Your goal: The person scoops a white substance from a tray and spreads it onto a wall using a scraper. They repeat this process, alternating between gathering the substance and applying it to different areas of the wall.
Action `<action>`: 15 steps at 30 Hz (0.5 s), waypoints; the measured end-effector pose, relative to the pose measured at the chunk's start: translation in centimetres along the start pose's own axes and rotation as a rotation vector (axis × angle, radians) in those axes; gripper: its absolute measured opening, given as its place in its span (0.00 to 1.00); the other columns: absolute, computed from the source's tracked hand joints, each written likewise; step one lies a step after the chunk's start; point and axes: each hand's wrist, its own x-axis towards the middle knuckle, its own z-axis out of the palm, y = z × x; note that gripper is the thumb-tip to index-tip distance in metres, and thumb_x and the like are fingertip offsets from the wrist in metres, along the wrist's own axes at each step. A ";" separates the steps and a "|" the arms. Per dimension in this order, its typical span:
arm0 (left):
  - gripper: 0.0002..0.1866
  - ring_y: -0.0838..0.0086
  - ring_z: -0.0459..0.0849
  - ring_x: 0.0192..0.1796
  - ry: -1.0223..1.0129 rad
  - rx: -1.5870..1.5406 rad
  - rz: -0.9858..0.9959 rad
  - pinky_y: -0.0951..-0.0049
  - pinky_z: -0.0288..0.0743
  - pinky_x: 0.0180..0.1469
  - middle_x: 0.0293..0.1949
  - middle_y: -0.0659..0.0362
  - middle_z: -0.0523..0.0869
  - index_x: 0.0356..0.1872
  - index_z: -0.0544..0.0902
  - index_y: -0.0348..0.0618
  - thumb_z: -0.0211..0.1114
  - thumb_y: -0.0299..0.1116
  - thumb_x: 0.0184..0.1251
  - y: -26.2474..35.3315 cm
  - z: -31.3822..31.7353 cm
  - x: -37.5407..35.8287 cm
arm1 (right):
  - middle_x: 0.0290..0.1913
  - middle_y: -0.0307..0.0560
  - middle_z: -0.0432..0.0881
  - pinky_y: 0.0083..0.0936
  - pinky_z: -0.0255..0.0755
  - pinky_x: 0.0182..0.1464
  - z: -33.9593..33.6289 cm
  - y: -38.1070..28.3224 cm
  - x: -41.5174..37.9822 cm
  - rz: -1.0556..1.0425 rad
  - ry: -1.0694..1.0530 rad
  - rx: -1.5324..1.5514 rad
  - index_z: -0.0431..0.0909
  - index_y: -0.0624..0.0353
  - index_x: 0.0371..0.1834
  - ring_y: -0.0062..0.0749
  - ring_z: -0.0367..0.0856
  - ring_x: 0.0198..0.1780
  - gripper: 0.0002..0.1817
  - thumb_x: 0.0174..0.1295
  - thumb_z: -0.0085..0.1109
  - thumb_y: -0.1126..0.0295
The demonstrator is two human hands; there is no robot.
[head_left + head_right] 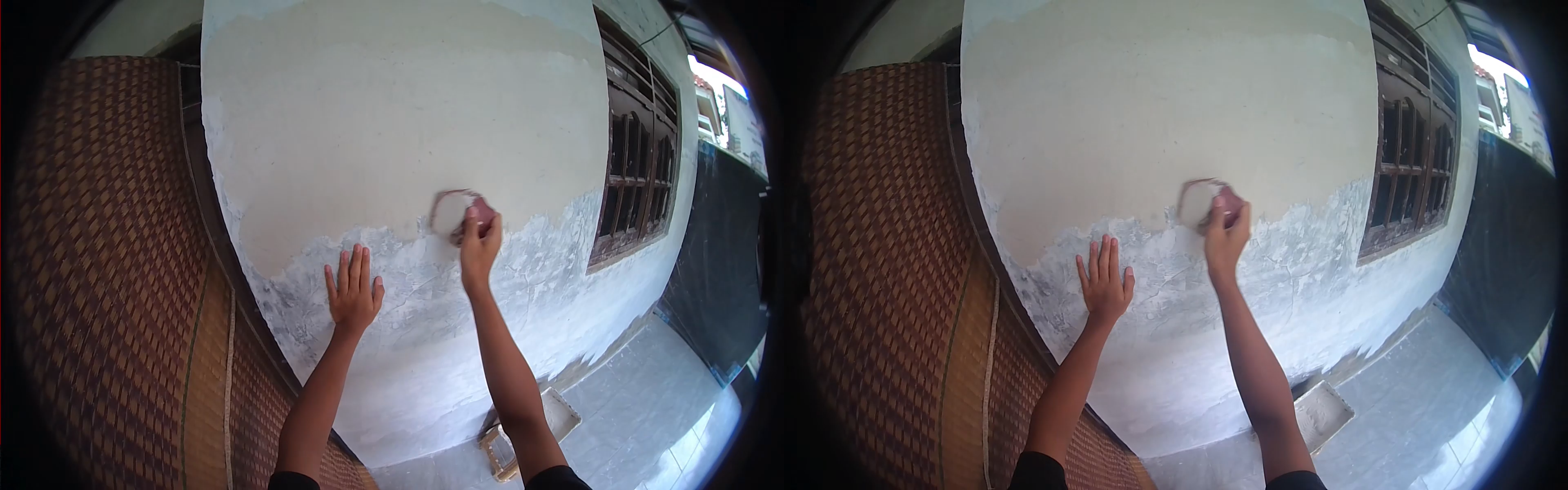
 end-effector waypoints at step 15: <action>0.22 0.66 0.70 0.66 0.234 -0.144 0.067 0.53 0.58 0.72 0.62 0.59 0.77 0.59 0.81 0.48 0.61 0.41 0.64 -0.5 0.2 -0.9 | 0.34 0.44 0.81 0.20 0.71 0.31 0.6 1.1 -1.0 -0.331 -0.275 -0.286 0.75 0.64 0.44 0.21 0.76 0.31 0.15 0.70 0.59 0.61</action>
